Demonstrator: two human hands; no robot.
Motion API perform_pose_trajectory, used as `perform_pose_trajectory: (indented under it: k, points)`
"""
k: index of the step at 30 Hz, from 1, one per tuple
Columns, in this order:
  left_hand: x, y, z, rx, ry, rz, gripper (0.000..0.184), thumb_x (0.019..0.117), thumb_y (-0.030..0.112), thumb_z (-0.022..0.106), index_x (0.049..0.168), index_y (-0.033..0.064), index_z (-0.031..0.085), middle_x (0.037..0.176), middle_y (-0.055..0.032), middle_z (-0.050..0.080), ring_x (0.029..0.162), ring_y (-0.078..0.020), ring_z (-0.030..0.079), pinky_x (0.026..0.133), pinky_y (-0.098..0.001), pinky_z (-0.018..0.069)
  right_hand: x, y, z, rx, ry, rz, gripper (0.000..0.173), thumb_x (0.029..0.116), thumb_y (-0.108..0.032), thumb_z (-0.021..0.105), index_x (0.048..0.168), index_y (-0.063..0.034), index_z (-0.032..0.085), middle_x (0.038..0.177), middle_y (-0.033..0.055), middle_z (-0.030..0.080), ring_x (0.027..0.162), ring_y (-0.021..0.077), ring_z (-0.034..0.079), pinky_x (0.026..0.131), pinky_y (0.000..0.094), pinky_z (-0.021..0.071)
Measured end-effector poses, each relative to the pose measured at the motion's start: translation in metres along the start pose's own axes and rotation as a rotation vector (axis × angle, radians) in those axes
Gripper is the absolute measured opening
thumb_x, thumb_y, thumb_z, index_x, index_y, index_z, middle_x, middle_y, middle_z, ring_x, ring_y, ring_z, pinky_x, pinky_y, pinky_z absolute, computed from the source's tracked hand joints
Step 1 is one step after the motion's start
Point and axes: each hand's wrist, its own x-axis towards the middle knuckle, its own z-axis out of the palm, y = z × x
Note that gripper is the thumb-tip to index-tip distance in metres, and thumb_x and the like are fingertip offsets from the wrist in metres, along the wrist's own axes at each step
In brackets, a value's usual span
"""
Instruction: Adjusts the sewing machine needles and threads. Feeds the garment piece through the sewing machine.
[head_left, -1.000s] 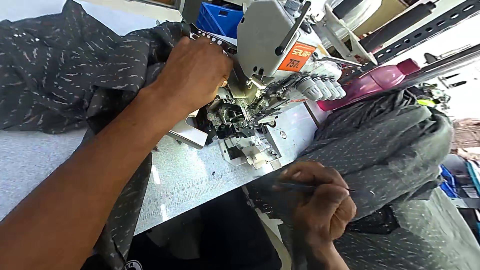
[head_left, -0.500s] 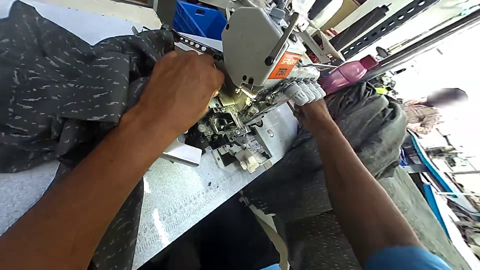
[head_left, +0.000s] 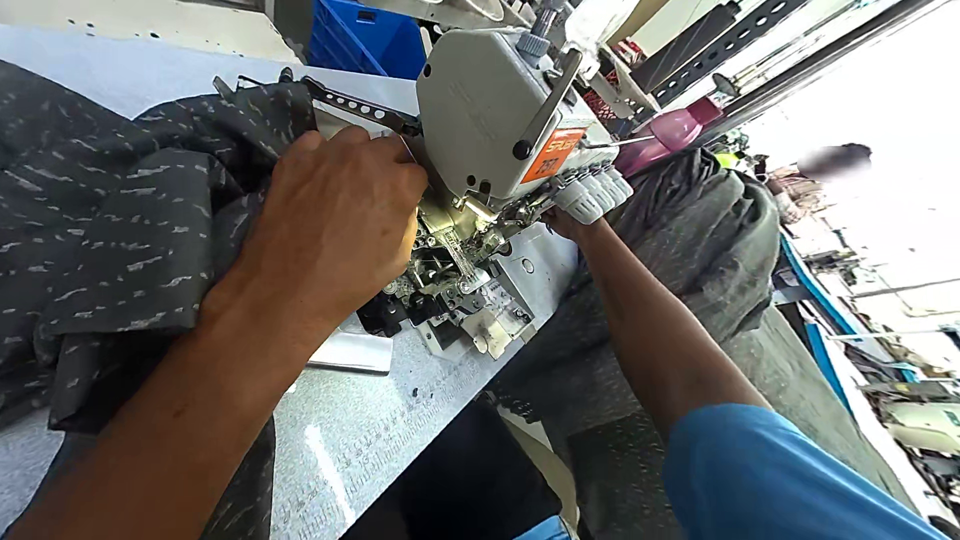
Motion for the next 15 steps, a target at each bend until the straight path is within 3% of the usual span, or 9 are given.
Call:
perform_pose_trajectory:
  k: [1,2,7,10,11,13,15]
  points:
    - [0.0,0.0,0.0,-0.001,0.004,0.002,0.022,0.0972,0.022,0.053,0.094,0.0118,0.072,0.094,-0.0083,0.068,0.092,-0.032,0.064,0.072,-0.049,0.0464,-0.001,-0.001,0.004,0.289,-0.003,0.071,0.019,0.1032,-0.002,0.048,0.097,-0.0163,0.058,0.074,-0.0104,0.06,0.064,-0.0037,0.057,0.065,0.0148,0.0521]
    - [0.0,0.001,0.001,0.0,0.006,0.001,0.022,0.0967,0.022,0.053,0.094,0.012,0.072,0.094,-0.0086,0.068,0.092,-0.0324,0.064,0.072,-0.049,0.0464,-0.003,-0.003,0.006,0.471,-0.007,0.129,0.02,0.1042,-0.006,0.048,0.093,-0.0189,0.058,0.069,-0.0108,0.061,0.058,-0.002,0.058,0.059,0.0169,0.0525]
    - [-0.001,0.001,0.001,0.012,-0.007,-0.011,0.023,0.0957,0.023,0.052,0.095,0.0116,0.072,0.094,-0.0099,0.068,0.093,-0.0338,0.064,0.072,-0.0501,0.046,-0.009,-0.01,0.008,0.542,-0.029,0.137,0.023,0.1018,-0.005,0.048,0.089,-0.0193,0.059,0.066,-0.01,0.062,0.055,-0.0015,0.057,0.054,0.0158,0.0502]
    - [-0.001,0.0,0.001,0.011,-0.003,-0.012,0.022,0.0958,0.023,0.053,0.094,0.0119,0.072,0.091,-0.0097,0.067,0.091,-0.0337,0.063,0.071,-0.0496,0.0451,-0.007,-0.005,0.007,0.401,0.001,0.07,0.022,0.1013,0.001,0.046,0.096,-0.0172,0.058,0.072,-0.0129,0.061,0.06,-0.006,0.057,0.059,0.0126,0.0507]
    - [-0.001,0.0,0.001,0.012,-0.003,-0.015,0.023,0.096,0.024,0.053,0.094,0.0121,0.072,0.091,-0.0095,0.067,0.091,-0.0334,0.063,0.071,-0.0492,0.045,-0.008,-0.006,0.005,0.262,0.009,0.042,0.019,0.1011,0.004,0.047,0.104,-0.0122,0.058,0.079,-0.0115,0.059,0.067,-0.0079,0.057,0.066,0.0113,0.0508]
    - [-0.001,0.001,0.001,0.009,0.002,-0.023,0.022,0.0961,0.023,0.053,0.095,0.0119,0.072,0.092,-0.0096,0.067,0.092,-0.0329,0.064,0.071,-0.0489,0.0451,-0.014,-0.027,0.0,0.017,0.004,0.022,0.021,0.0977,0.009,0.052,0.116,0.0033,0.061,0.093,-0.001,0.059,0.081,-0.0048,0.055,0.08,0.0135,0.0475]
    - [-0.001,0.001,0.002,0.007,0.004,-0.03,0.022,0.0963,0.022,0.053,0.093,0.0115,0.072,0.092,-0.0097,0.067,0.091,-0.0331,0.064,0.07,-0.0489,0.0449,-0.026,-0.071,0.001,0.064,0.016,0.113,0.022,0.0954,0.015,0.05,0.113,0.0067,0.06,0.092,0.0037,0.061,0.081,-0.0031,0.055,0.08,0.0114,0.0469]
